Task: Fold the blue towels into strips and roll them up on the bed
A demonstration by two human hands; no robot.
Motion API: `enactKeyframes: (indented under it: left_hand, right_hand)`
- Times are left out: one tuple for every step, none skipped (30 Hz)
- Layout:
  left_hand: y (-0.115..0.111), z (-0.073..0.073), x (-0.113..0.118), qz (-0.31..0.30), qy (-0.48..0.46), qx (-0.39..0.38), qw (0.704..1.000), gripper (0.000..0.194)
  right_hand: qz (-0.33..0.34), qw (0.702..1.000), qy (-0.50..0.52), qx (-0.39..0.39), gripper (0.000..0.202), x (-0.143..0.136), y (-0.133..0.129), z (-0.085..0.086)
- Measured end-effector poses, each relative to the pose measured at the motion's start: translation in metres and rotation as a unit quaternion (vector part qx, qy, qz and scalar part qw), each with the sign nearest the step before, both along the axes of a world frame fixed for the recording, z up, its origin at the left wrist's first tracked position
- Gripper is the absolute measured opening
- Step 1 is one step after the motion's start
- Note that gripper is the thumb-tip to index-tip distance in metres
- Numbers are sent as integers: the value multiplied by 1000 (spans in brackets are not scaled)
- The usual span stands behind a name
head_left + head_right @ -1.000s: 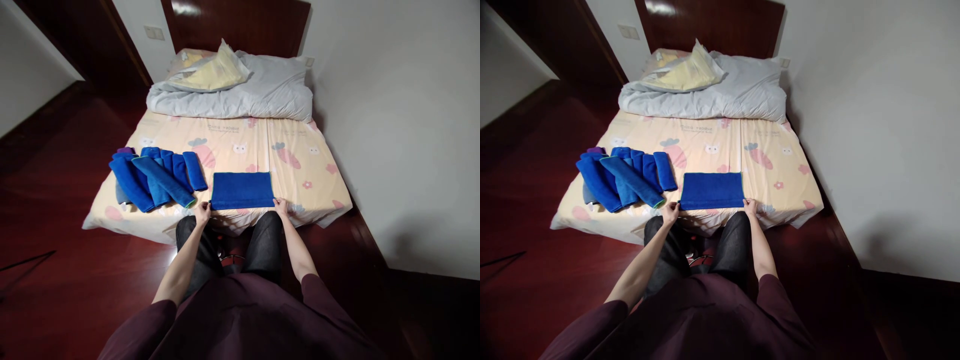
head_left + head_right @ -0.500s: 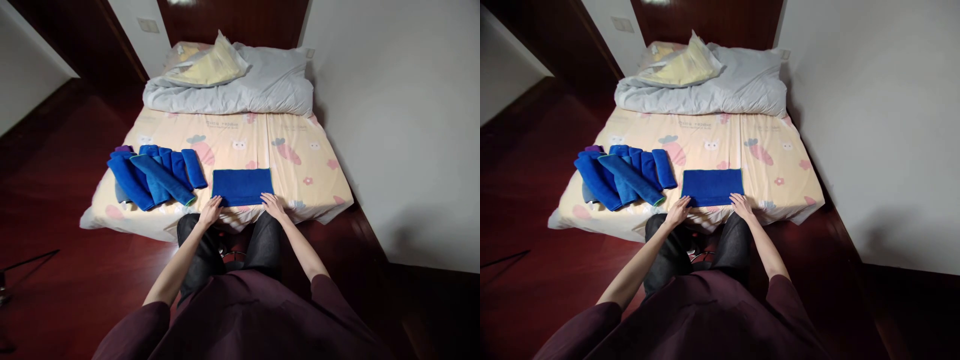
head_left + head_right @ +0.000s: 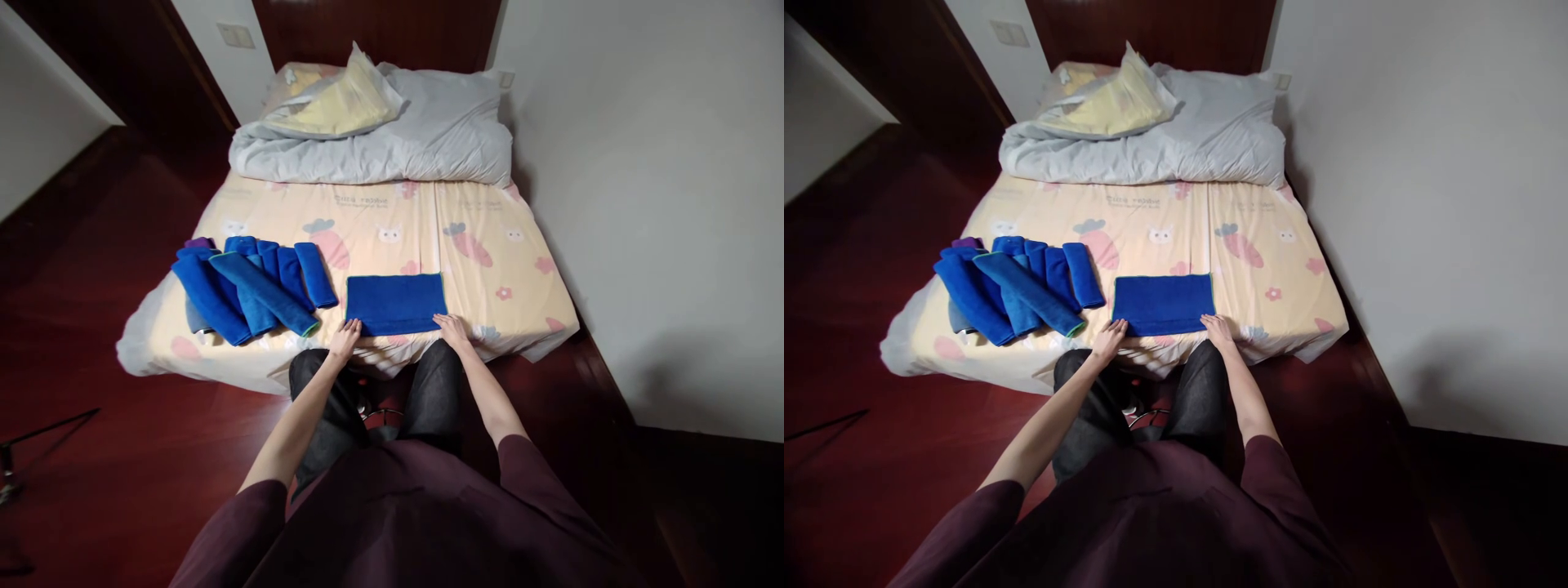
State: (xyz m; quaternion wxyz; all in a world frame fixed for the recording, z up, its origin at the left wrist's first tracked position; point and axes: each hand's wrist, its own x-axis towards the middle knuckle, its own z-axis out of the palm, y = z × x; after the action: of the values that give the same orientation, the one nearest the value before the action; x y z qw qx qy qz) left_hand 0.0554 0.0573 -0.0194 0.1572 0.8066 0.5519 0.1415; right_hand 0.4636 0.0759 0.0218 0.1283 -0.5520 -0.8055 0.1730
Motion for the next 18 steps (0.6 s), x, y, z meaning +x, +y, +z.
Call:
enactKeyframes:
  left_hand:
    - [2,2,-1,-3,-4,-2,1000,60]
    - [4,3,-2,-5,-8,-4,1000,60]
    - [5,5,-4,-7,-13,-5,1000,60]
    - [6,7,-6,-7,-16,-6,1000,60]
    - [6,9,-8,-8,-17,-8,1000,60]
    - [5,10,-11,-10,-17,-11,1000,59]
    - [3,12,-14,-13,-18,-15,1000,59]
    - [0,13,-17,-17,-21,-20,999,59]
    - [-4,14,-21,-21,-26,-26,999,59]
    - [-8,14,-24,-22,-35,-32,999,58]
    - [-12,15,-27,-19,-48,-38,998,58]
    - [-16,14,-29,-11,-65,-44,997,58]
    - [-21,14,-31,3,-86,-50,995,58]
    - [-24,13,-33,21,-109,-56,992,59]
    - [-27,12,-34,43,-134,-60,988,59]
    - [-29,12,-34,68,-156,-61,983,58]
    - [-30,12,-34,96,-176,-62,978,57]
    - [-30,11,-33,122,-192,-62,972,55]
  right_hand:
    - [-12,1000,2,1,58,0,2,0]
    - [-24,1000,4,3,56,1,3,0]
    - [-35,999,6,6,55,1,4,0]
    - [-44,999,7,8,54,2,4,0]
    - [-51,999,9,8,53,4,3,1]
    - [-55,998,12,7,53,5,2,2]
    - [-56,998,15,5,53,8,1,3]
    - [-56,998,17,1,54,10,-1,4]
    - [-56,998,19,-1,53,14,-4,5]
    - [-59,998,22,-3,53,17,-6,5]
    - [-63,998,29,-6,52,21,-9,6]
    - [-69,997,41,-10,50,25,-11,6]
    - [-77,995,60,-17,48,28,-12,6]
    - [-85,992,85,-25,45,31,-13,6]
    - [-95,988,116,-36,42,33,-13,5]
    - [-107,982,151,-46,38,33,-12,3]
    - [-123,972,191,-55,33,33,-11,2]
    - [-142,960,232,-62,29,31,-9,0]
